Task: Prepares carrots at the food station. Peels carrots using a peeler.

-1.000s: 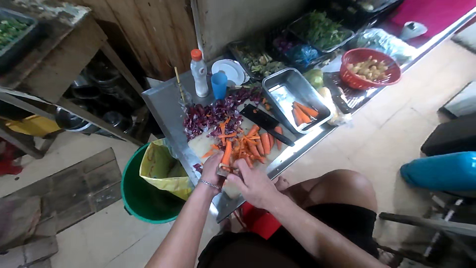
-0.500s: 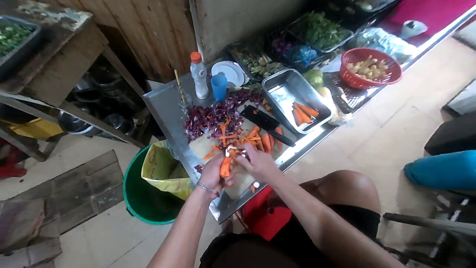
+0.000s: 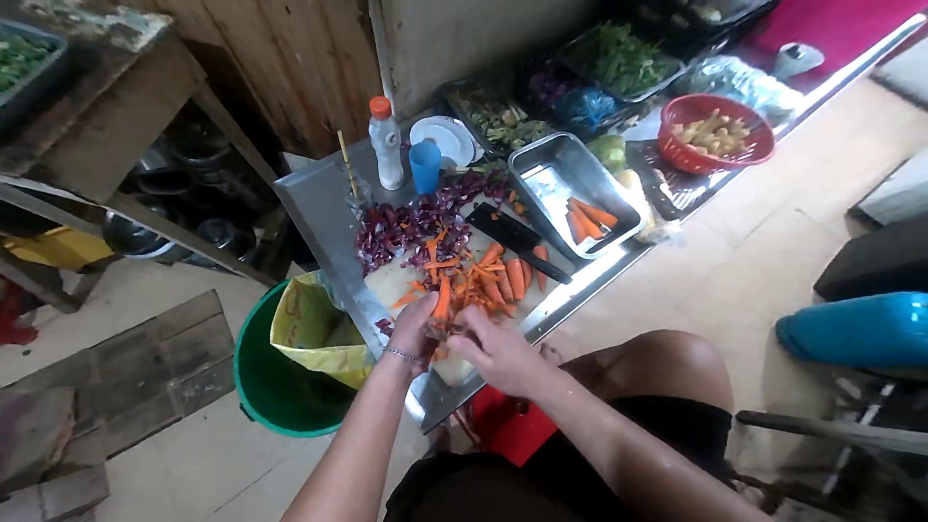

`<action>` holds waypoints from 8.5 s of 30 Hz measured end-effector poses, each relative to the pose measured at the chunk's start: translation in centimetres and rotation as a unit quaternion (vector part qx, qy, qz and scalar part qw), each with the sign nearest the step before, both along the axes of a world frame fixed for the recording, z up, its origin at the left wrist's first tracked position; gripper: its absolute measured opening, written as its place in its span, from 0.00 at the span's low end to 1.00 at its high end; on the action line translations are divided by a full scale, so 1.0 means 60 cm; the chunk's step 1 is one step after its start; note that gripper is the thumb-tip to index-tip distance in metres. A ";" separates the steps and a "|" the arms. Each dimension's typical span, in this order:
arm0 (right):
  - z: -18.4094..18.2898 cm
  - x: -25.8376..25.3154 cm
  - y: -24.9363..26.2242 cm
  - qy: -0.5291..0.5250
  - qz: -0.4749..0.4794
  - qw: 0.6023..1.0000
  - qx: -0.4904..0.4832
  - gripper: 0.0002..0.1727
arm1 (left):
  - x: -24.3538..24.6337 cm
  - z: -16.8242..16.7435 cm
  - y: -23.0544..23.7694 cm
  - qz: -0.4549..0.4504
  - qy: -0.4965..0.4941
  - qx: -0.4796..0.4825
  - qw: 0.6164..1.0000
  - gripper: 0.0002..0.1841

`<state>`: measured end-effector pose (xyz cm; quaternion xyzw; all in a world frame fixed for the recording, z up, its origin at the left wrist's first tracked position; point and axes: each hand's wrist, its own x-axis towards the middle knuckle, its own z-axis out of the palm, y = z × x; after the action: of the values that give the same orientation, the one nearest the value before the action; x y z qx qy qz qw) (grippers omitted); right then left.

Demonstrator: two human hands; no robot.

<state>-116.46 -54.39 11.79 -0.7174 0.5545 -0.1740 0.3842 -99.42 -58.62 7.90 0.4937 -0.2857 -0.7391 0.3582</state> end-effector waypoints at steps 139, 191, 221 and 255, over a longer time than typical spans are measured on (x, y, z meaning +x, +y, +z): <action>-0.021 0.029 0.035 0.045 -0.010 0.995 -0.086 0.21 | -0.036 0.023 -0.012 0.202 0.110 0.165 0.959 0.20; -0.023 0.021 0.016 0.025 -0.016 0.998 -0.053 0.22 | -0.008 0.000 -0.013 0.181 0.023 0.152 0.971 0.20; -0.073 -0.002 -0.034 0.060 -0.073 0.992 -0.080 0.22 | -0.001 0.033 -0.002 0.018 0.017 0.131 0.991 0.23; -0.032 0.004 0.001 0.086 -0.037 0.990 -0.101 0.24 | -0.015 0.030 0.013 0.072 0.047 0.145 0.986 0.15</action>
<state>-116.23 -54.33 9.87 -0.7435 0.5917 -0.1805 0.2540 -100.30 -57.82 9.71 0.5245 -0.1221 -0.7675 0.3479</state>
